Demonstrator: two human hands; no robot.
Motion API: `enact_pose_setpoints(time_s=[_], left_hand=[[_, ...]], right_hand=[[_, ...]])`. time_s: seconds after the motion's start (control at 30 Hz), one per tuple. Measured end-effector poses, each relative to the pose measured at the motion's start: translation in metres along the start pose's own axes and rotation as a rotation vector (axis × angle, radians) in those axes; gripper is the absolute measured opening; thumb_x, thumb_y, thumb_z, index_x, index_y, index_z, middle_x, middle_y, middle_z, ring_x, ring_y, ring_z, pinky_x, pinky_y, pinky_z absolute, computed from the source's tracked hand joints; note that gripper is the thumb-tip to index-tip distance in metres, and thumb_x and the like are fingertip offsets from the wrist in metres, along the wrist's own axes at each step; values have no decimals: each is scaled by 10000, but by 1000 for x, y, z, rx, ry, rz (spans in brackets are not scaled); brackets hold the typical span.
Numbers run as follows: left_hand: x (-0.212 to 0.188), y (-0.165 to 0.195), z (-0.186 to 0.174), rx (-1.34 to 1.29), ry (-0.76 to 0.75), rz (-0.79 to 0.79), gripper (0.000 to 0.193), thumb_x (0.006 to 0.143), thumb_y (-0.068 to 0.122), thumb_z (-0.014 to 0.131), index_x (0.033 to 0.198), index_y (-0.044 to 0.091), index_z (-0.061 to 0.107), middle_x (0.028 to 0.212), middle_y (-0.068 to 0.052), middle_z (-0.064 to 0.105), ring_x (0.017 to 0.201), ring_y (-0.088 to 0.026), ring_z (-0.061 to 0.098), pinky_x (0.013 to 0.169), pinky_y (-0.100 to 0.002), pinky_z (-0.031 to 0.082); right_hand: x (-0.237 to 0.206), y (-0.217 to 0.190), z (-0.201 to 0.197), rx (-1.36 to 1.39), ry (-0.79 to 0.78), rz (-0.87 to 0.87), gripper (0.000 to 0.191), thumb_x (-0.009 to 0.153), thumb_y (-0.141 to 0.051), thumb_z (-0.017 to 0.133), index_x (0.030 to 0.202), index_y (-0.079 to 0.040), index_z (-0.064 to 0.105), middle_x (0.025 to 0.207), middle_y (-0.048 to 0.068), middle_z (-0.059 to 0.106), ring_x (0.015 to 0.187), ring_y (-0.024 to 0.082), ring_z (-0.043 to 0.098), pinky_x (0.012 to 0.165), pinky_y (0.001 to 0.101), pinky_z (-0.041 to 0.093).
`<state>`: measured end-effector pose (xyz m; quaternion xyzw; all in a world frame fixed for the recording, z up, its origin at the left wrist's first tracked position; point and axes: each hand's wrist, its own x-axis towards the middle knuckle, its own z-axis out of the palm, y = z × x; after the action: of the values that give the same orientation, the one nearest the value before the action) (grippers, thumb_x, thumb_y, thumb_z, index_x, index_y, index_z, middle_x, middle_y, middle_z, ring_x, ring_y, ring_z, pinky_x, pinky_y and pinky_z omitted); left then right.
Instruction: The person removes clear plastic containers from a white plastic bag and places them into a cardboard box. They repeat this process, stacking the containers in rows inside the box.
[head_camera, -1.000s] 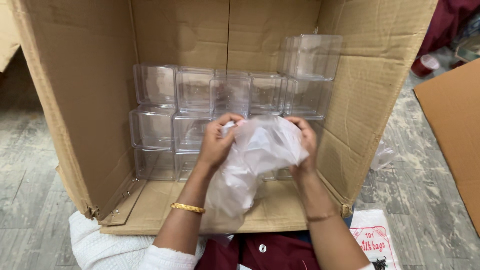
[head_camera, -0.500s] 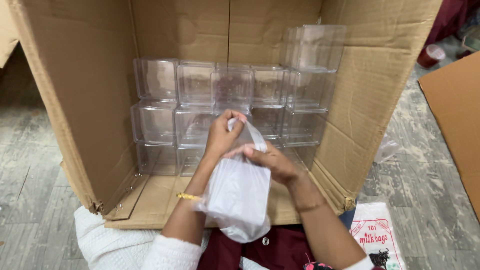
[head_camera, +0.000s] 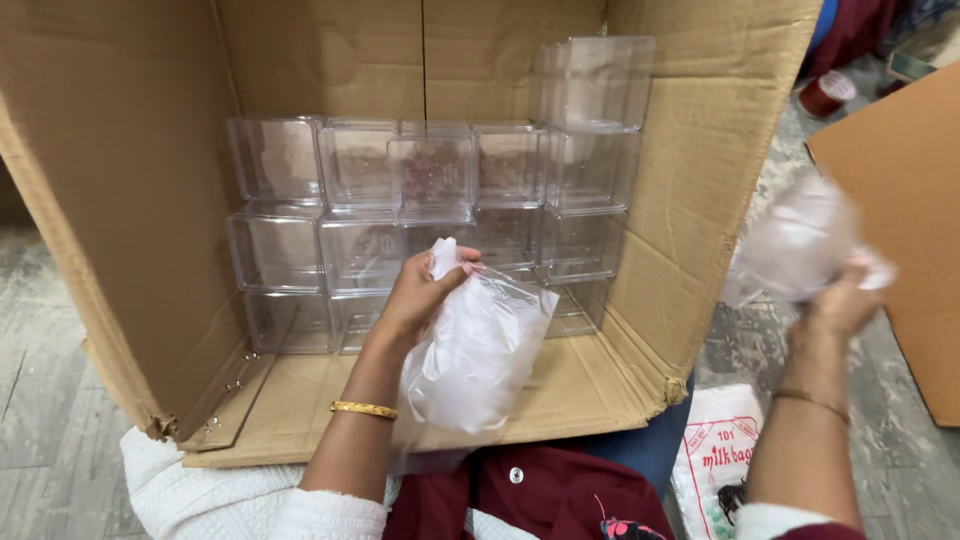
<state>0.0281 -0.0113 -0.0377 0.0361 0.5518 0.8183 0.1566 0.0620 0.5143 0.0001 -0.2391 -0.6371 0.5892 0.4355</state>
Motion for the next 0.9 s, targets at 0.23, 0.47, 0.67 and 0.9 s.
enact_pose_setpoints(time_s=[0.23, 0.47, 0.67, 0.9], left_hand=[[-5, 20, 6, 8, -14, 10, 274, 930, 125, 710, 1170, -7, 722, 1000, -72, 789, 895, -109, 720, 792, -276, 590], [-9, 26, 11, -107, 6, -8, 323, 936, 151, 738, 1192, -47, 739, 987, -77, 764, 853, -125, 698, 755, -297, 578], [-14, 25, 13, -76, -26, 78, 300, 915, 143, 751, 1165, -23, 743, 985, -59, 776, 886, -106, 712, 799, -265, 583], [-19, 21, -3, 2, 54, 116, 267, 936, 160, 786, 1120, -33, 781, 971, -44, 750, 868, -94, 646, 758, -261, 516]], right_hand=[[-2, 16, 75, 143, 57, 407, 187, 1041, -242, 567, 981, -69, 535, 835, 67, 664, 661, 209, 696, 503, 369, 603], [-43, -83, 107, 430, -241, -131, 176, 1134, -58, 529, 1271, 0, 624, 1059, 112, 701, 879, 187, 667, 825, 314, 586], [-213, -159, 147, -19, -843, -432, 224, 1120, -132, 596, 1305, -26, 664, 1158, 80, 722, 1079, 180, 701, 991, 311, 600], [-262, -77, 199, -22, -1210, -23, 176, 965, -127, 691, 1075, -10, 761, 967, 3, 769, 895, 73, 681, 824, 235, 562]])
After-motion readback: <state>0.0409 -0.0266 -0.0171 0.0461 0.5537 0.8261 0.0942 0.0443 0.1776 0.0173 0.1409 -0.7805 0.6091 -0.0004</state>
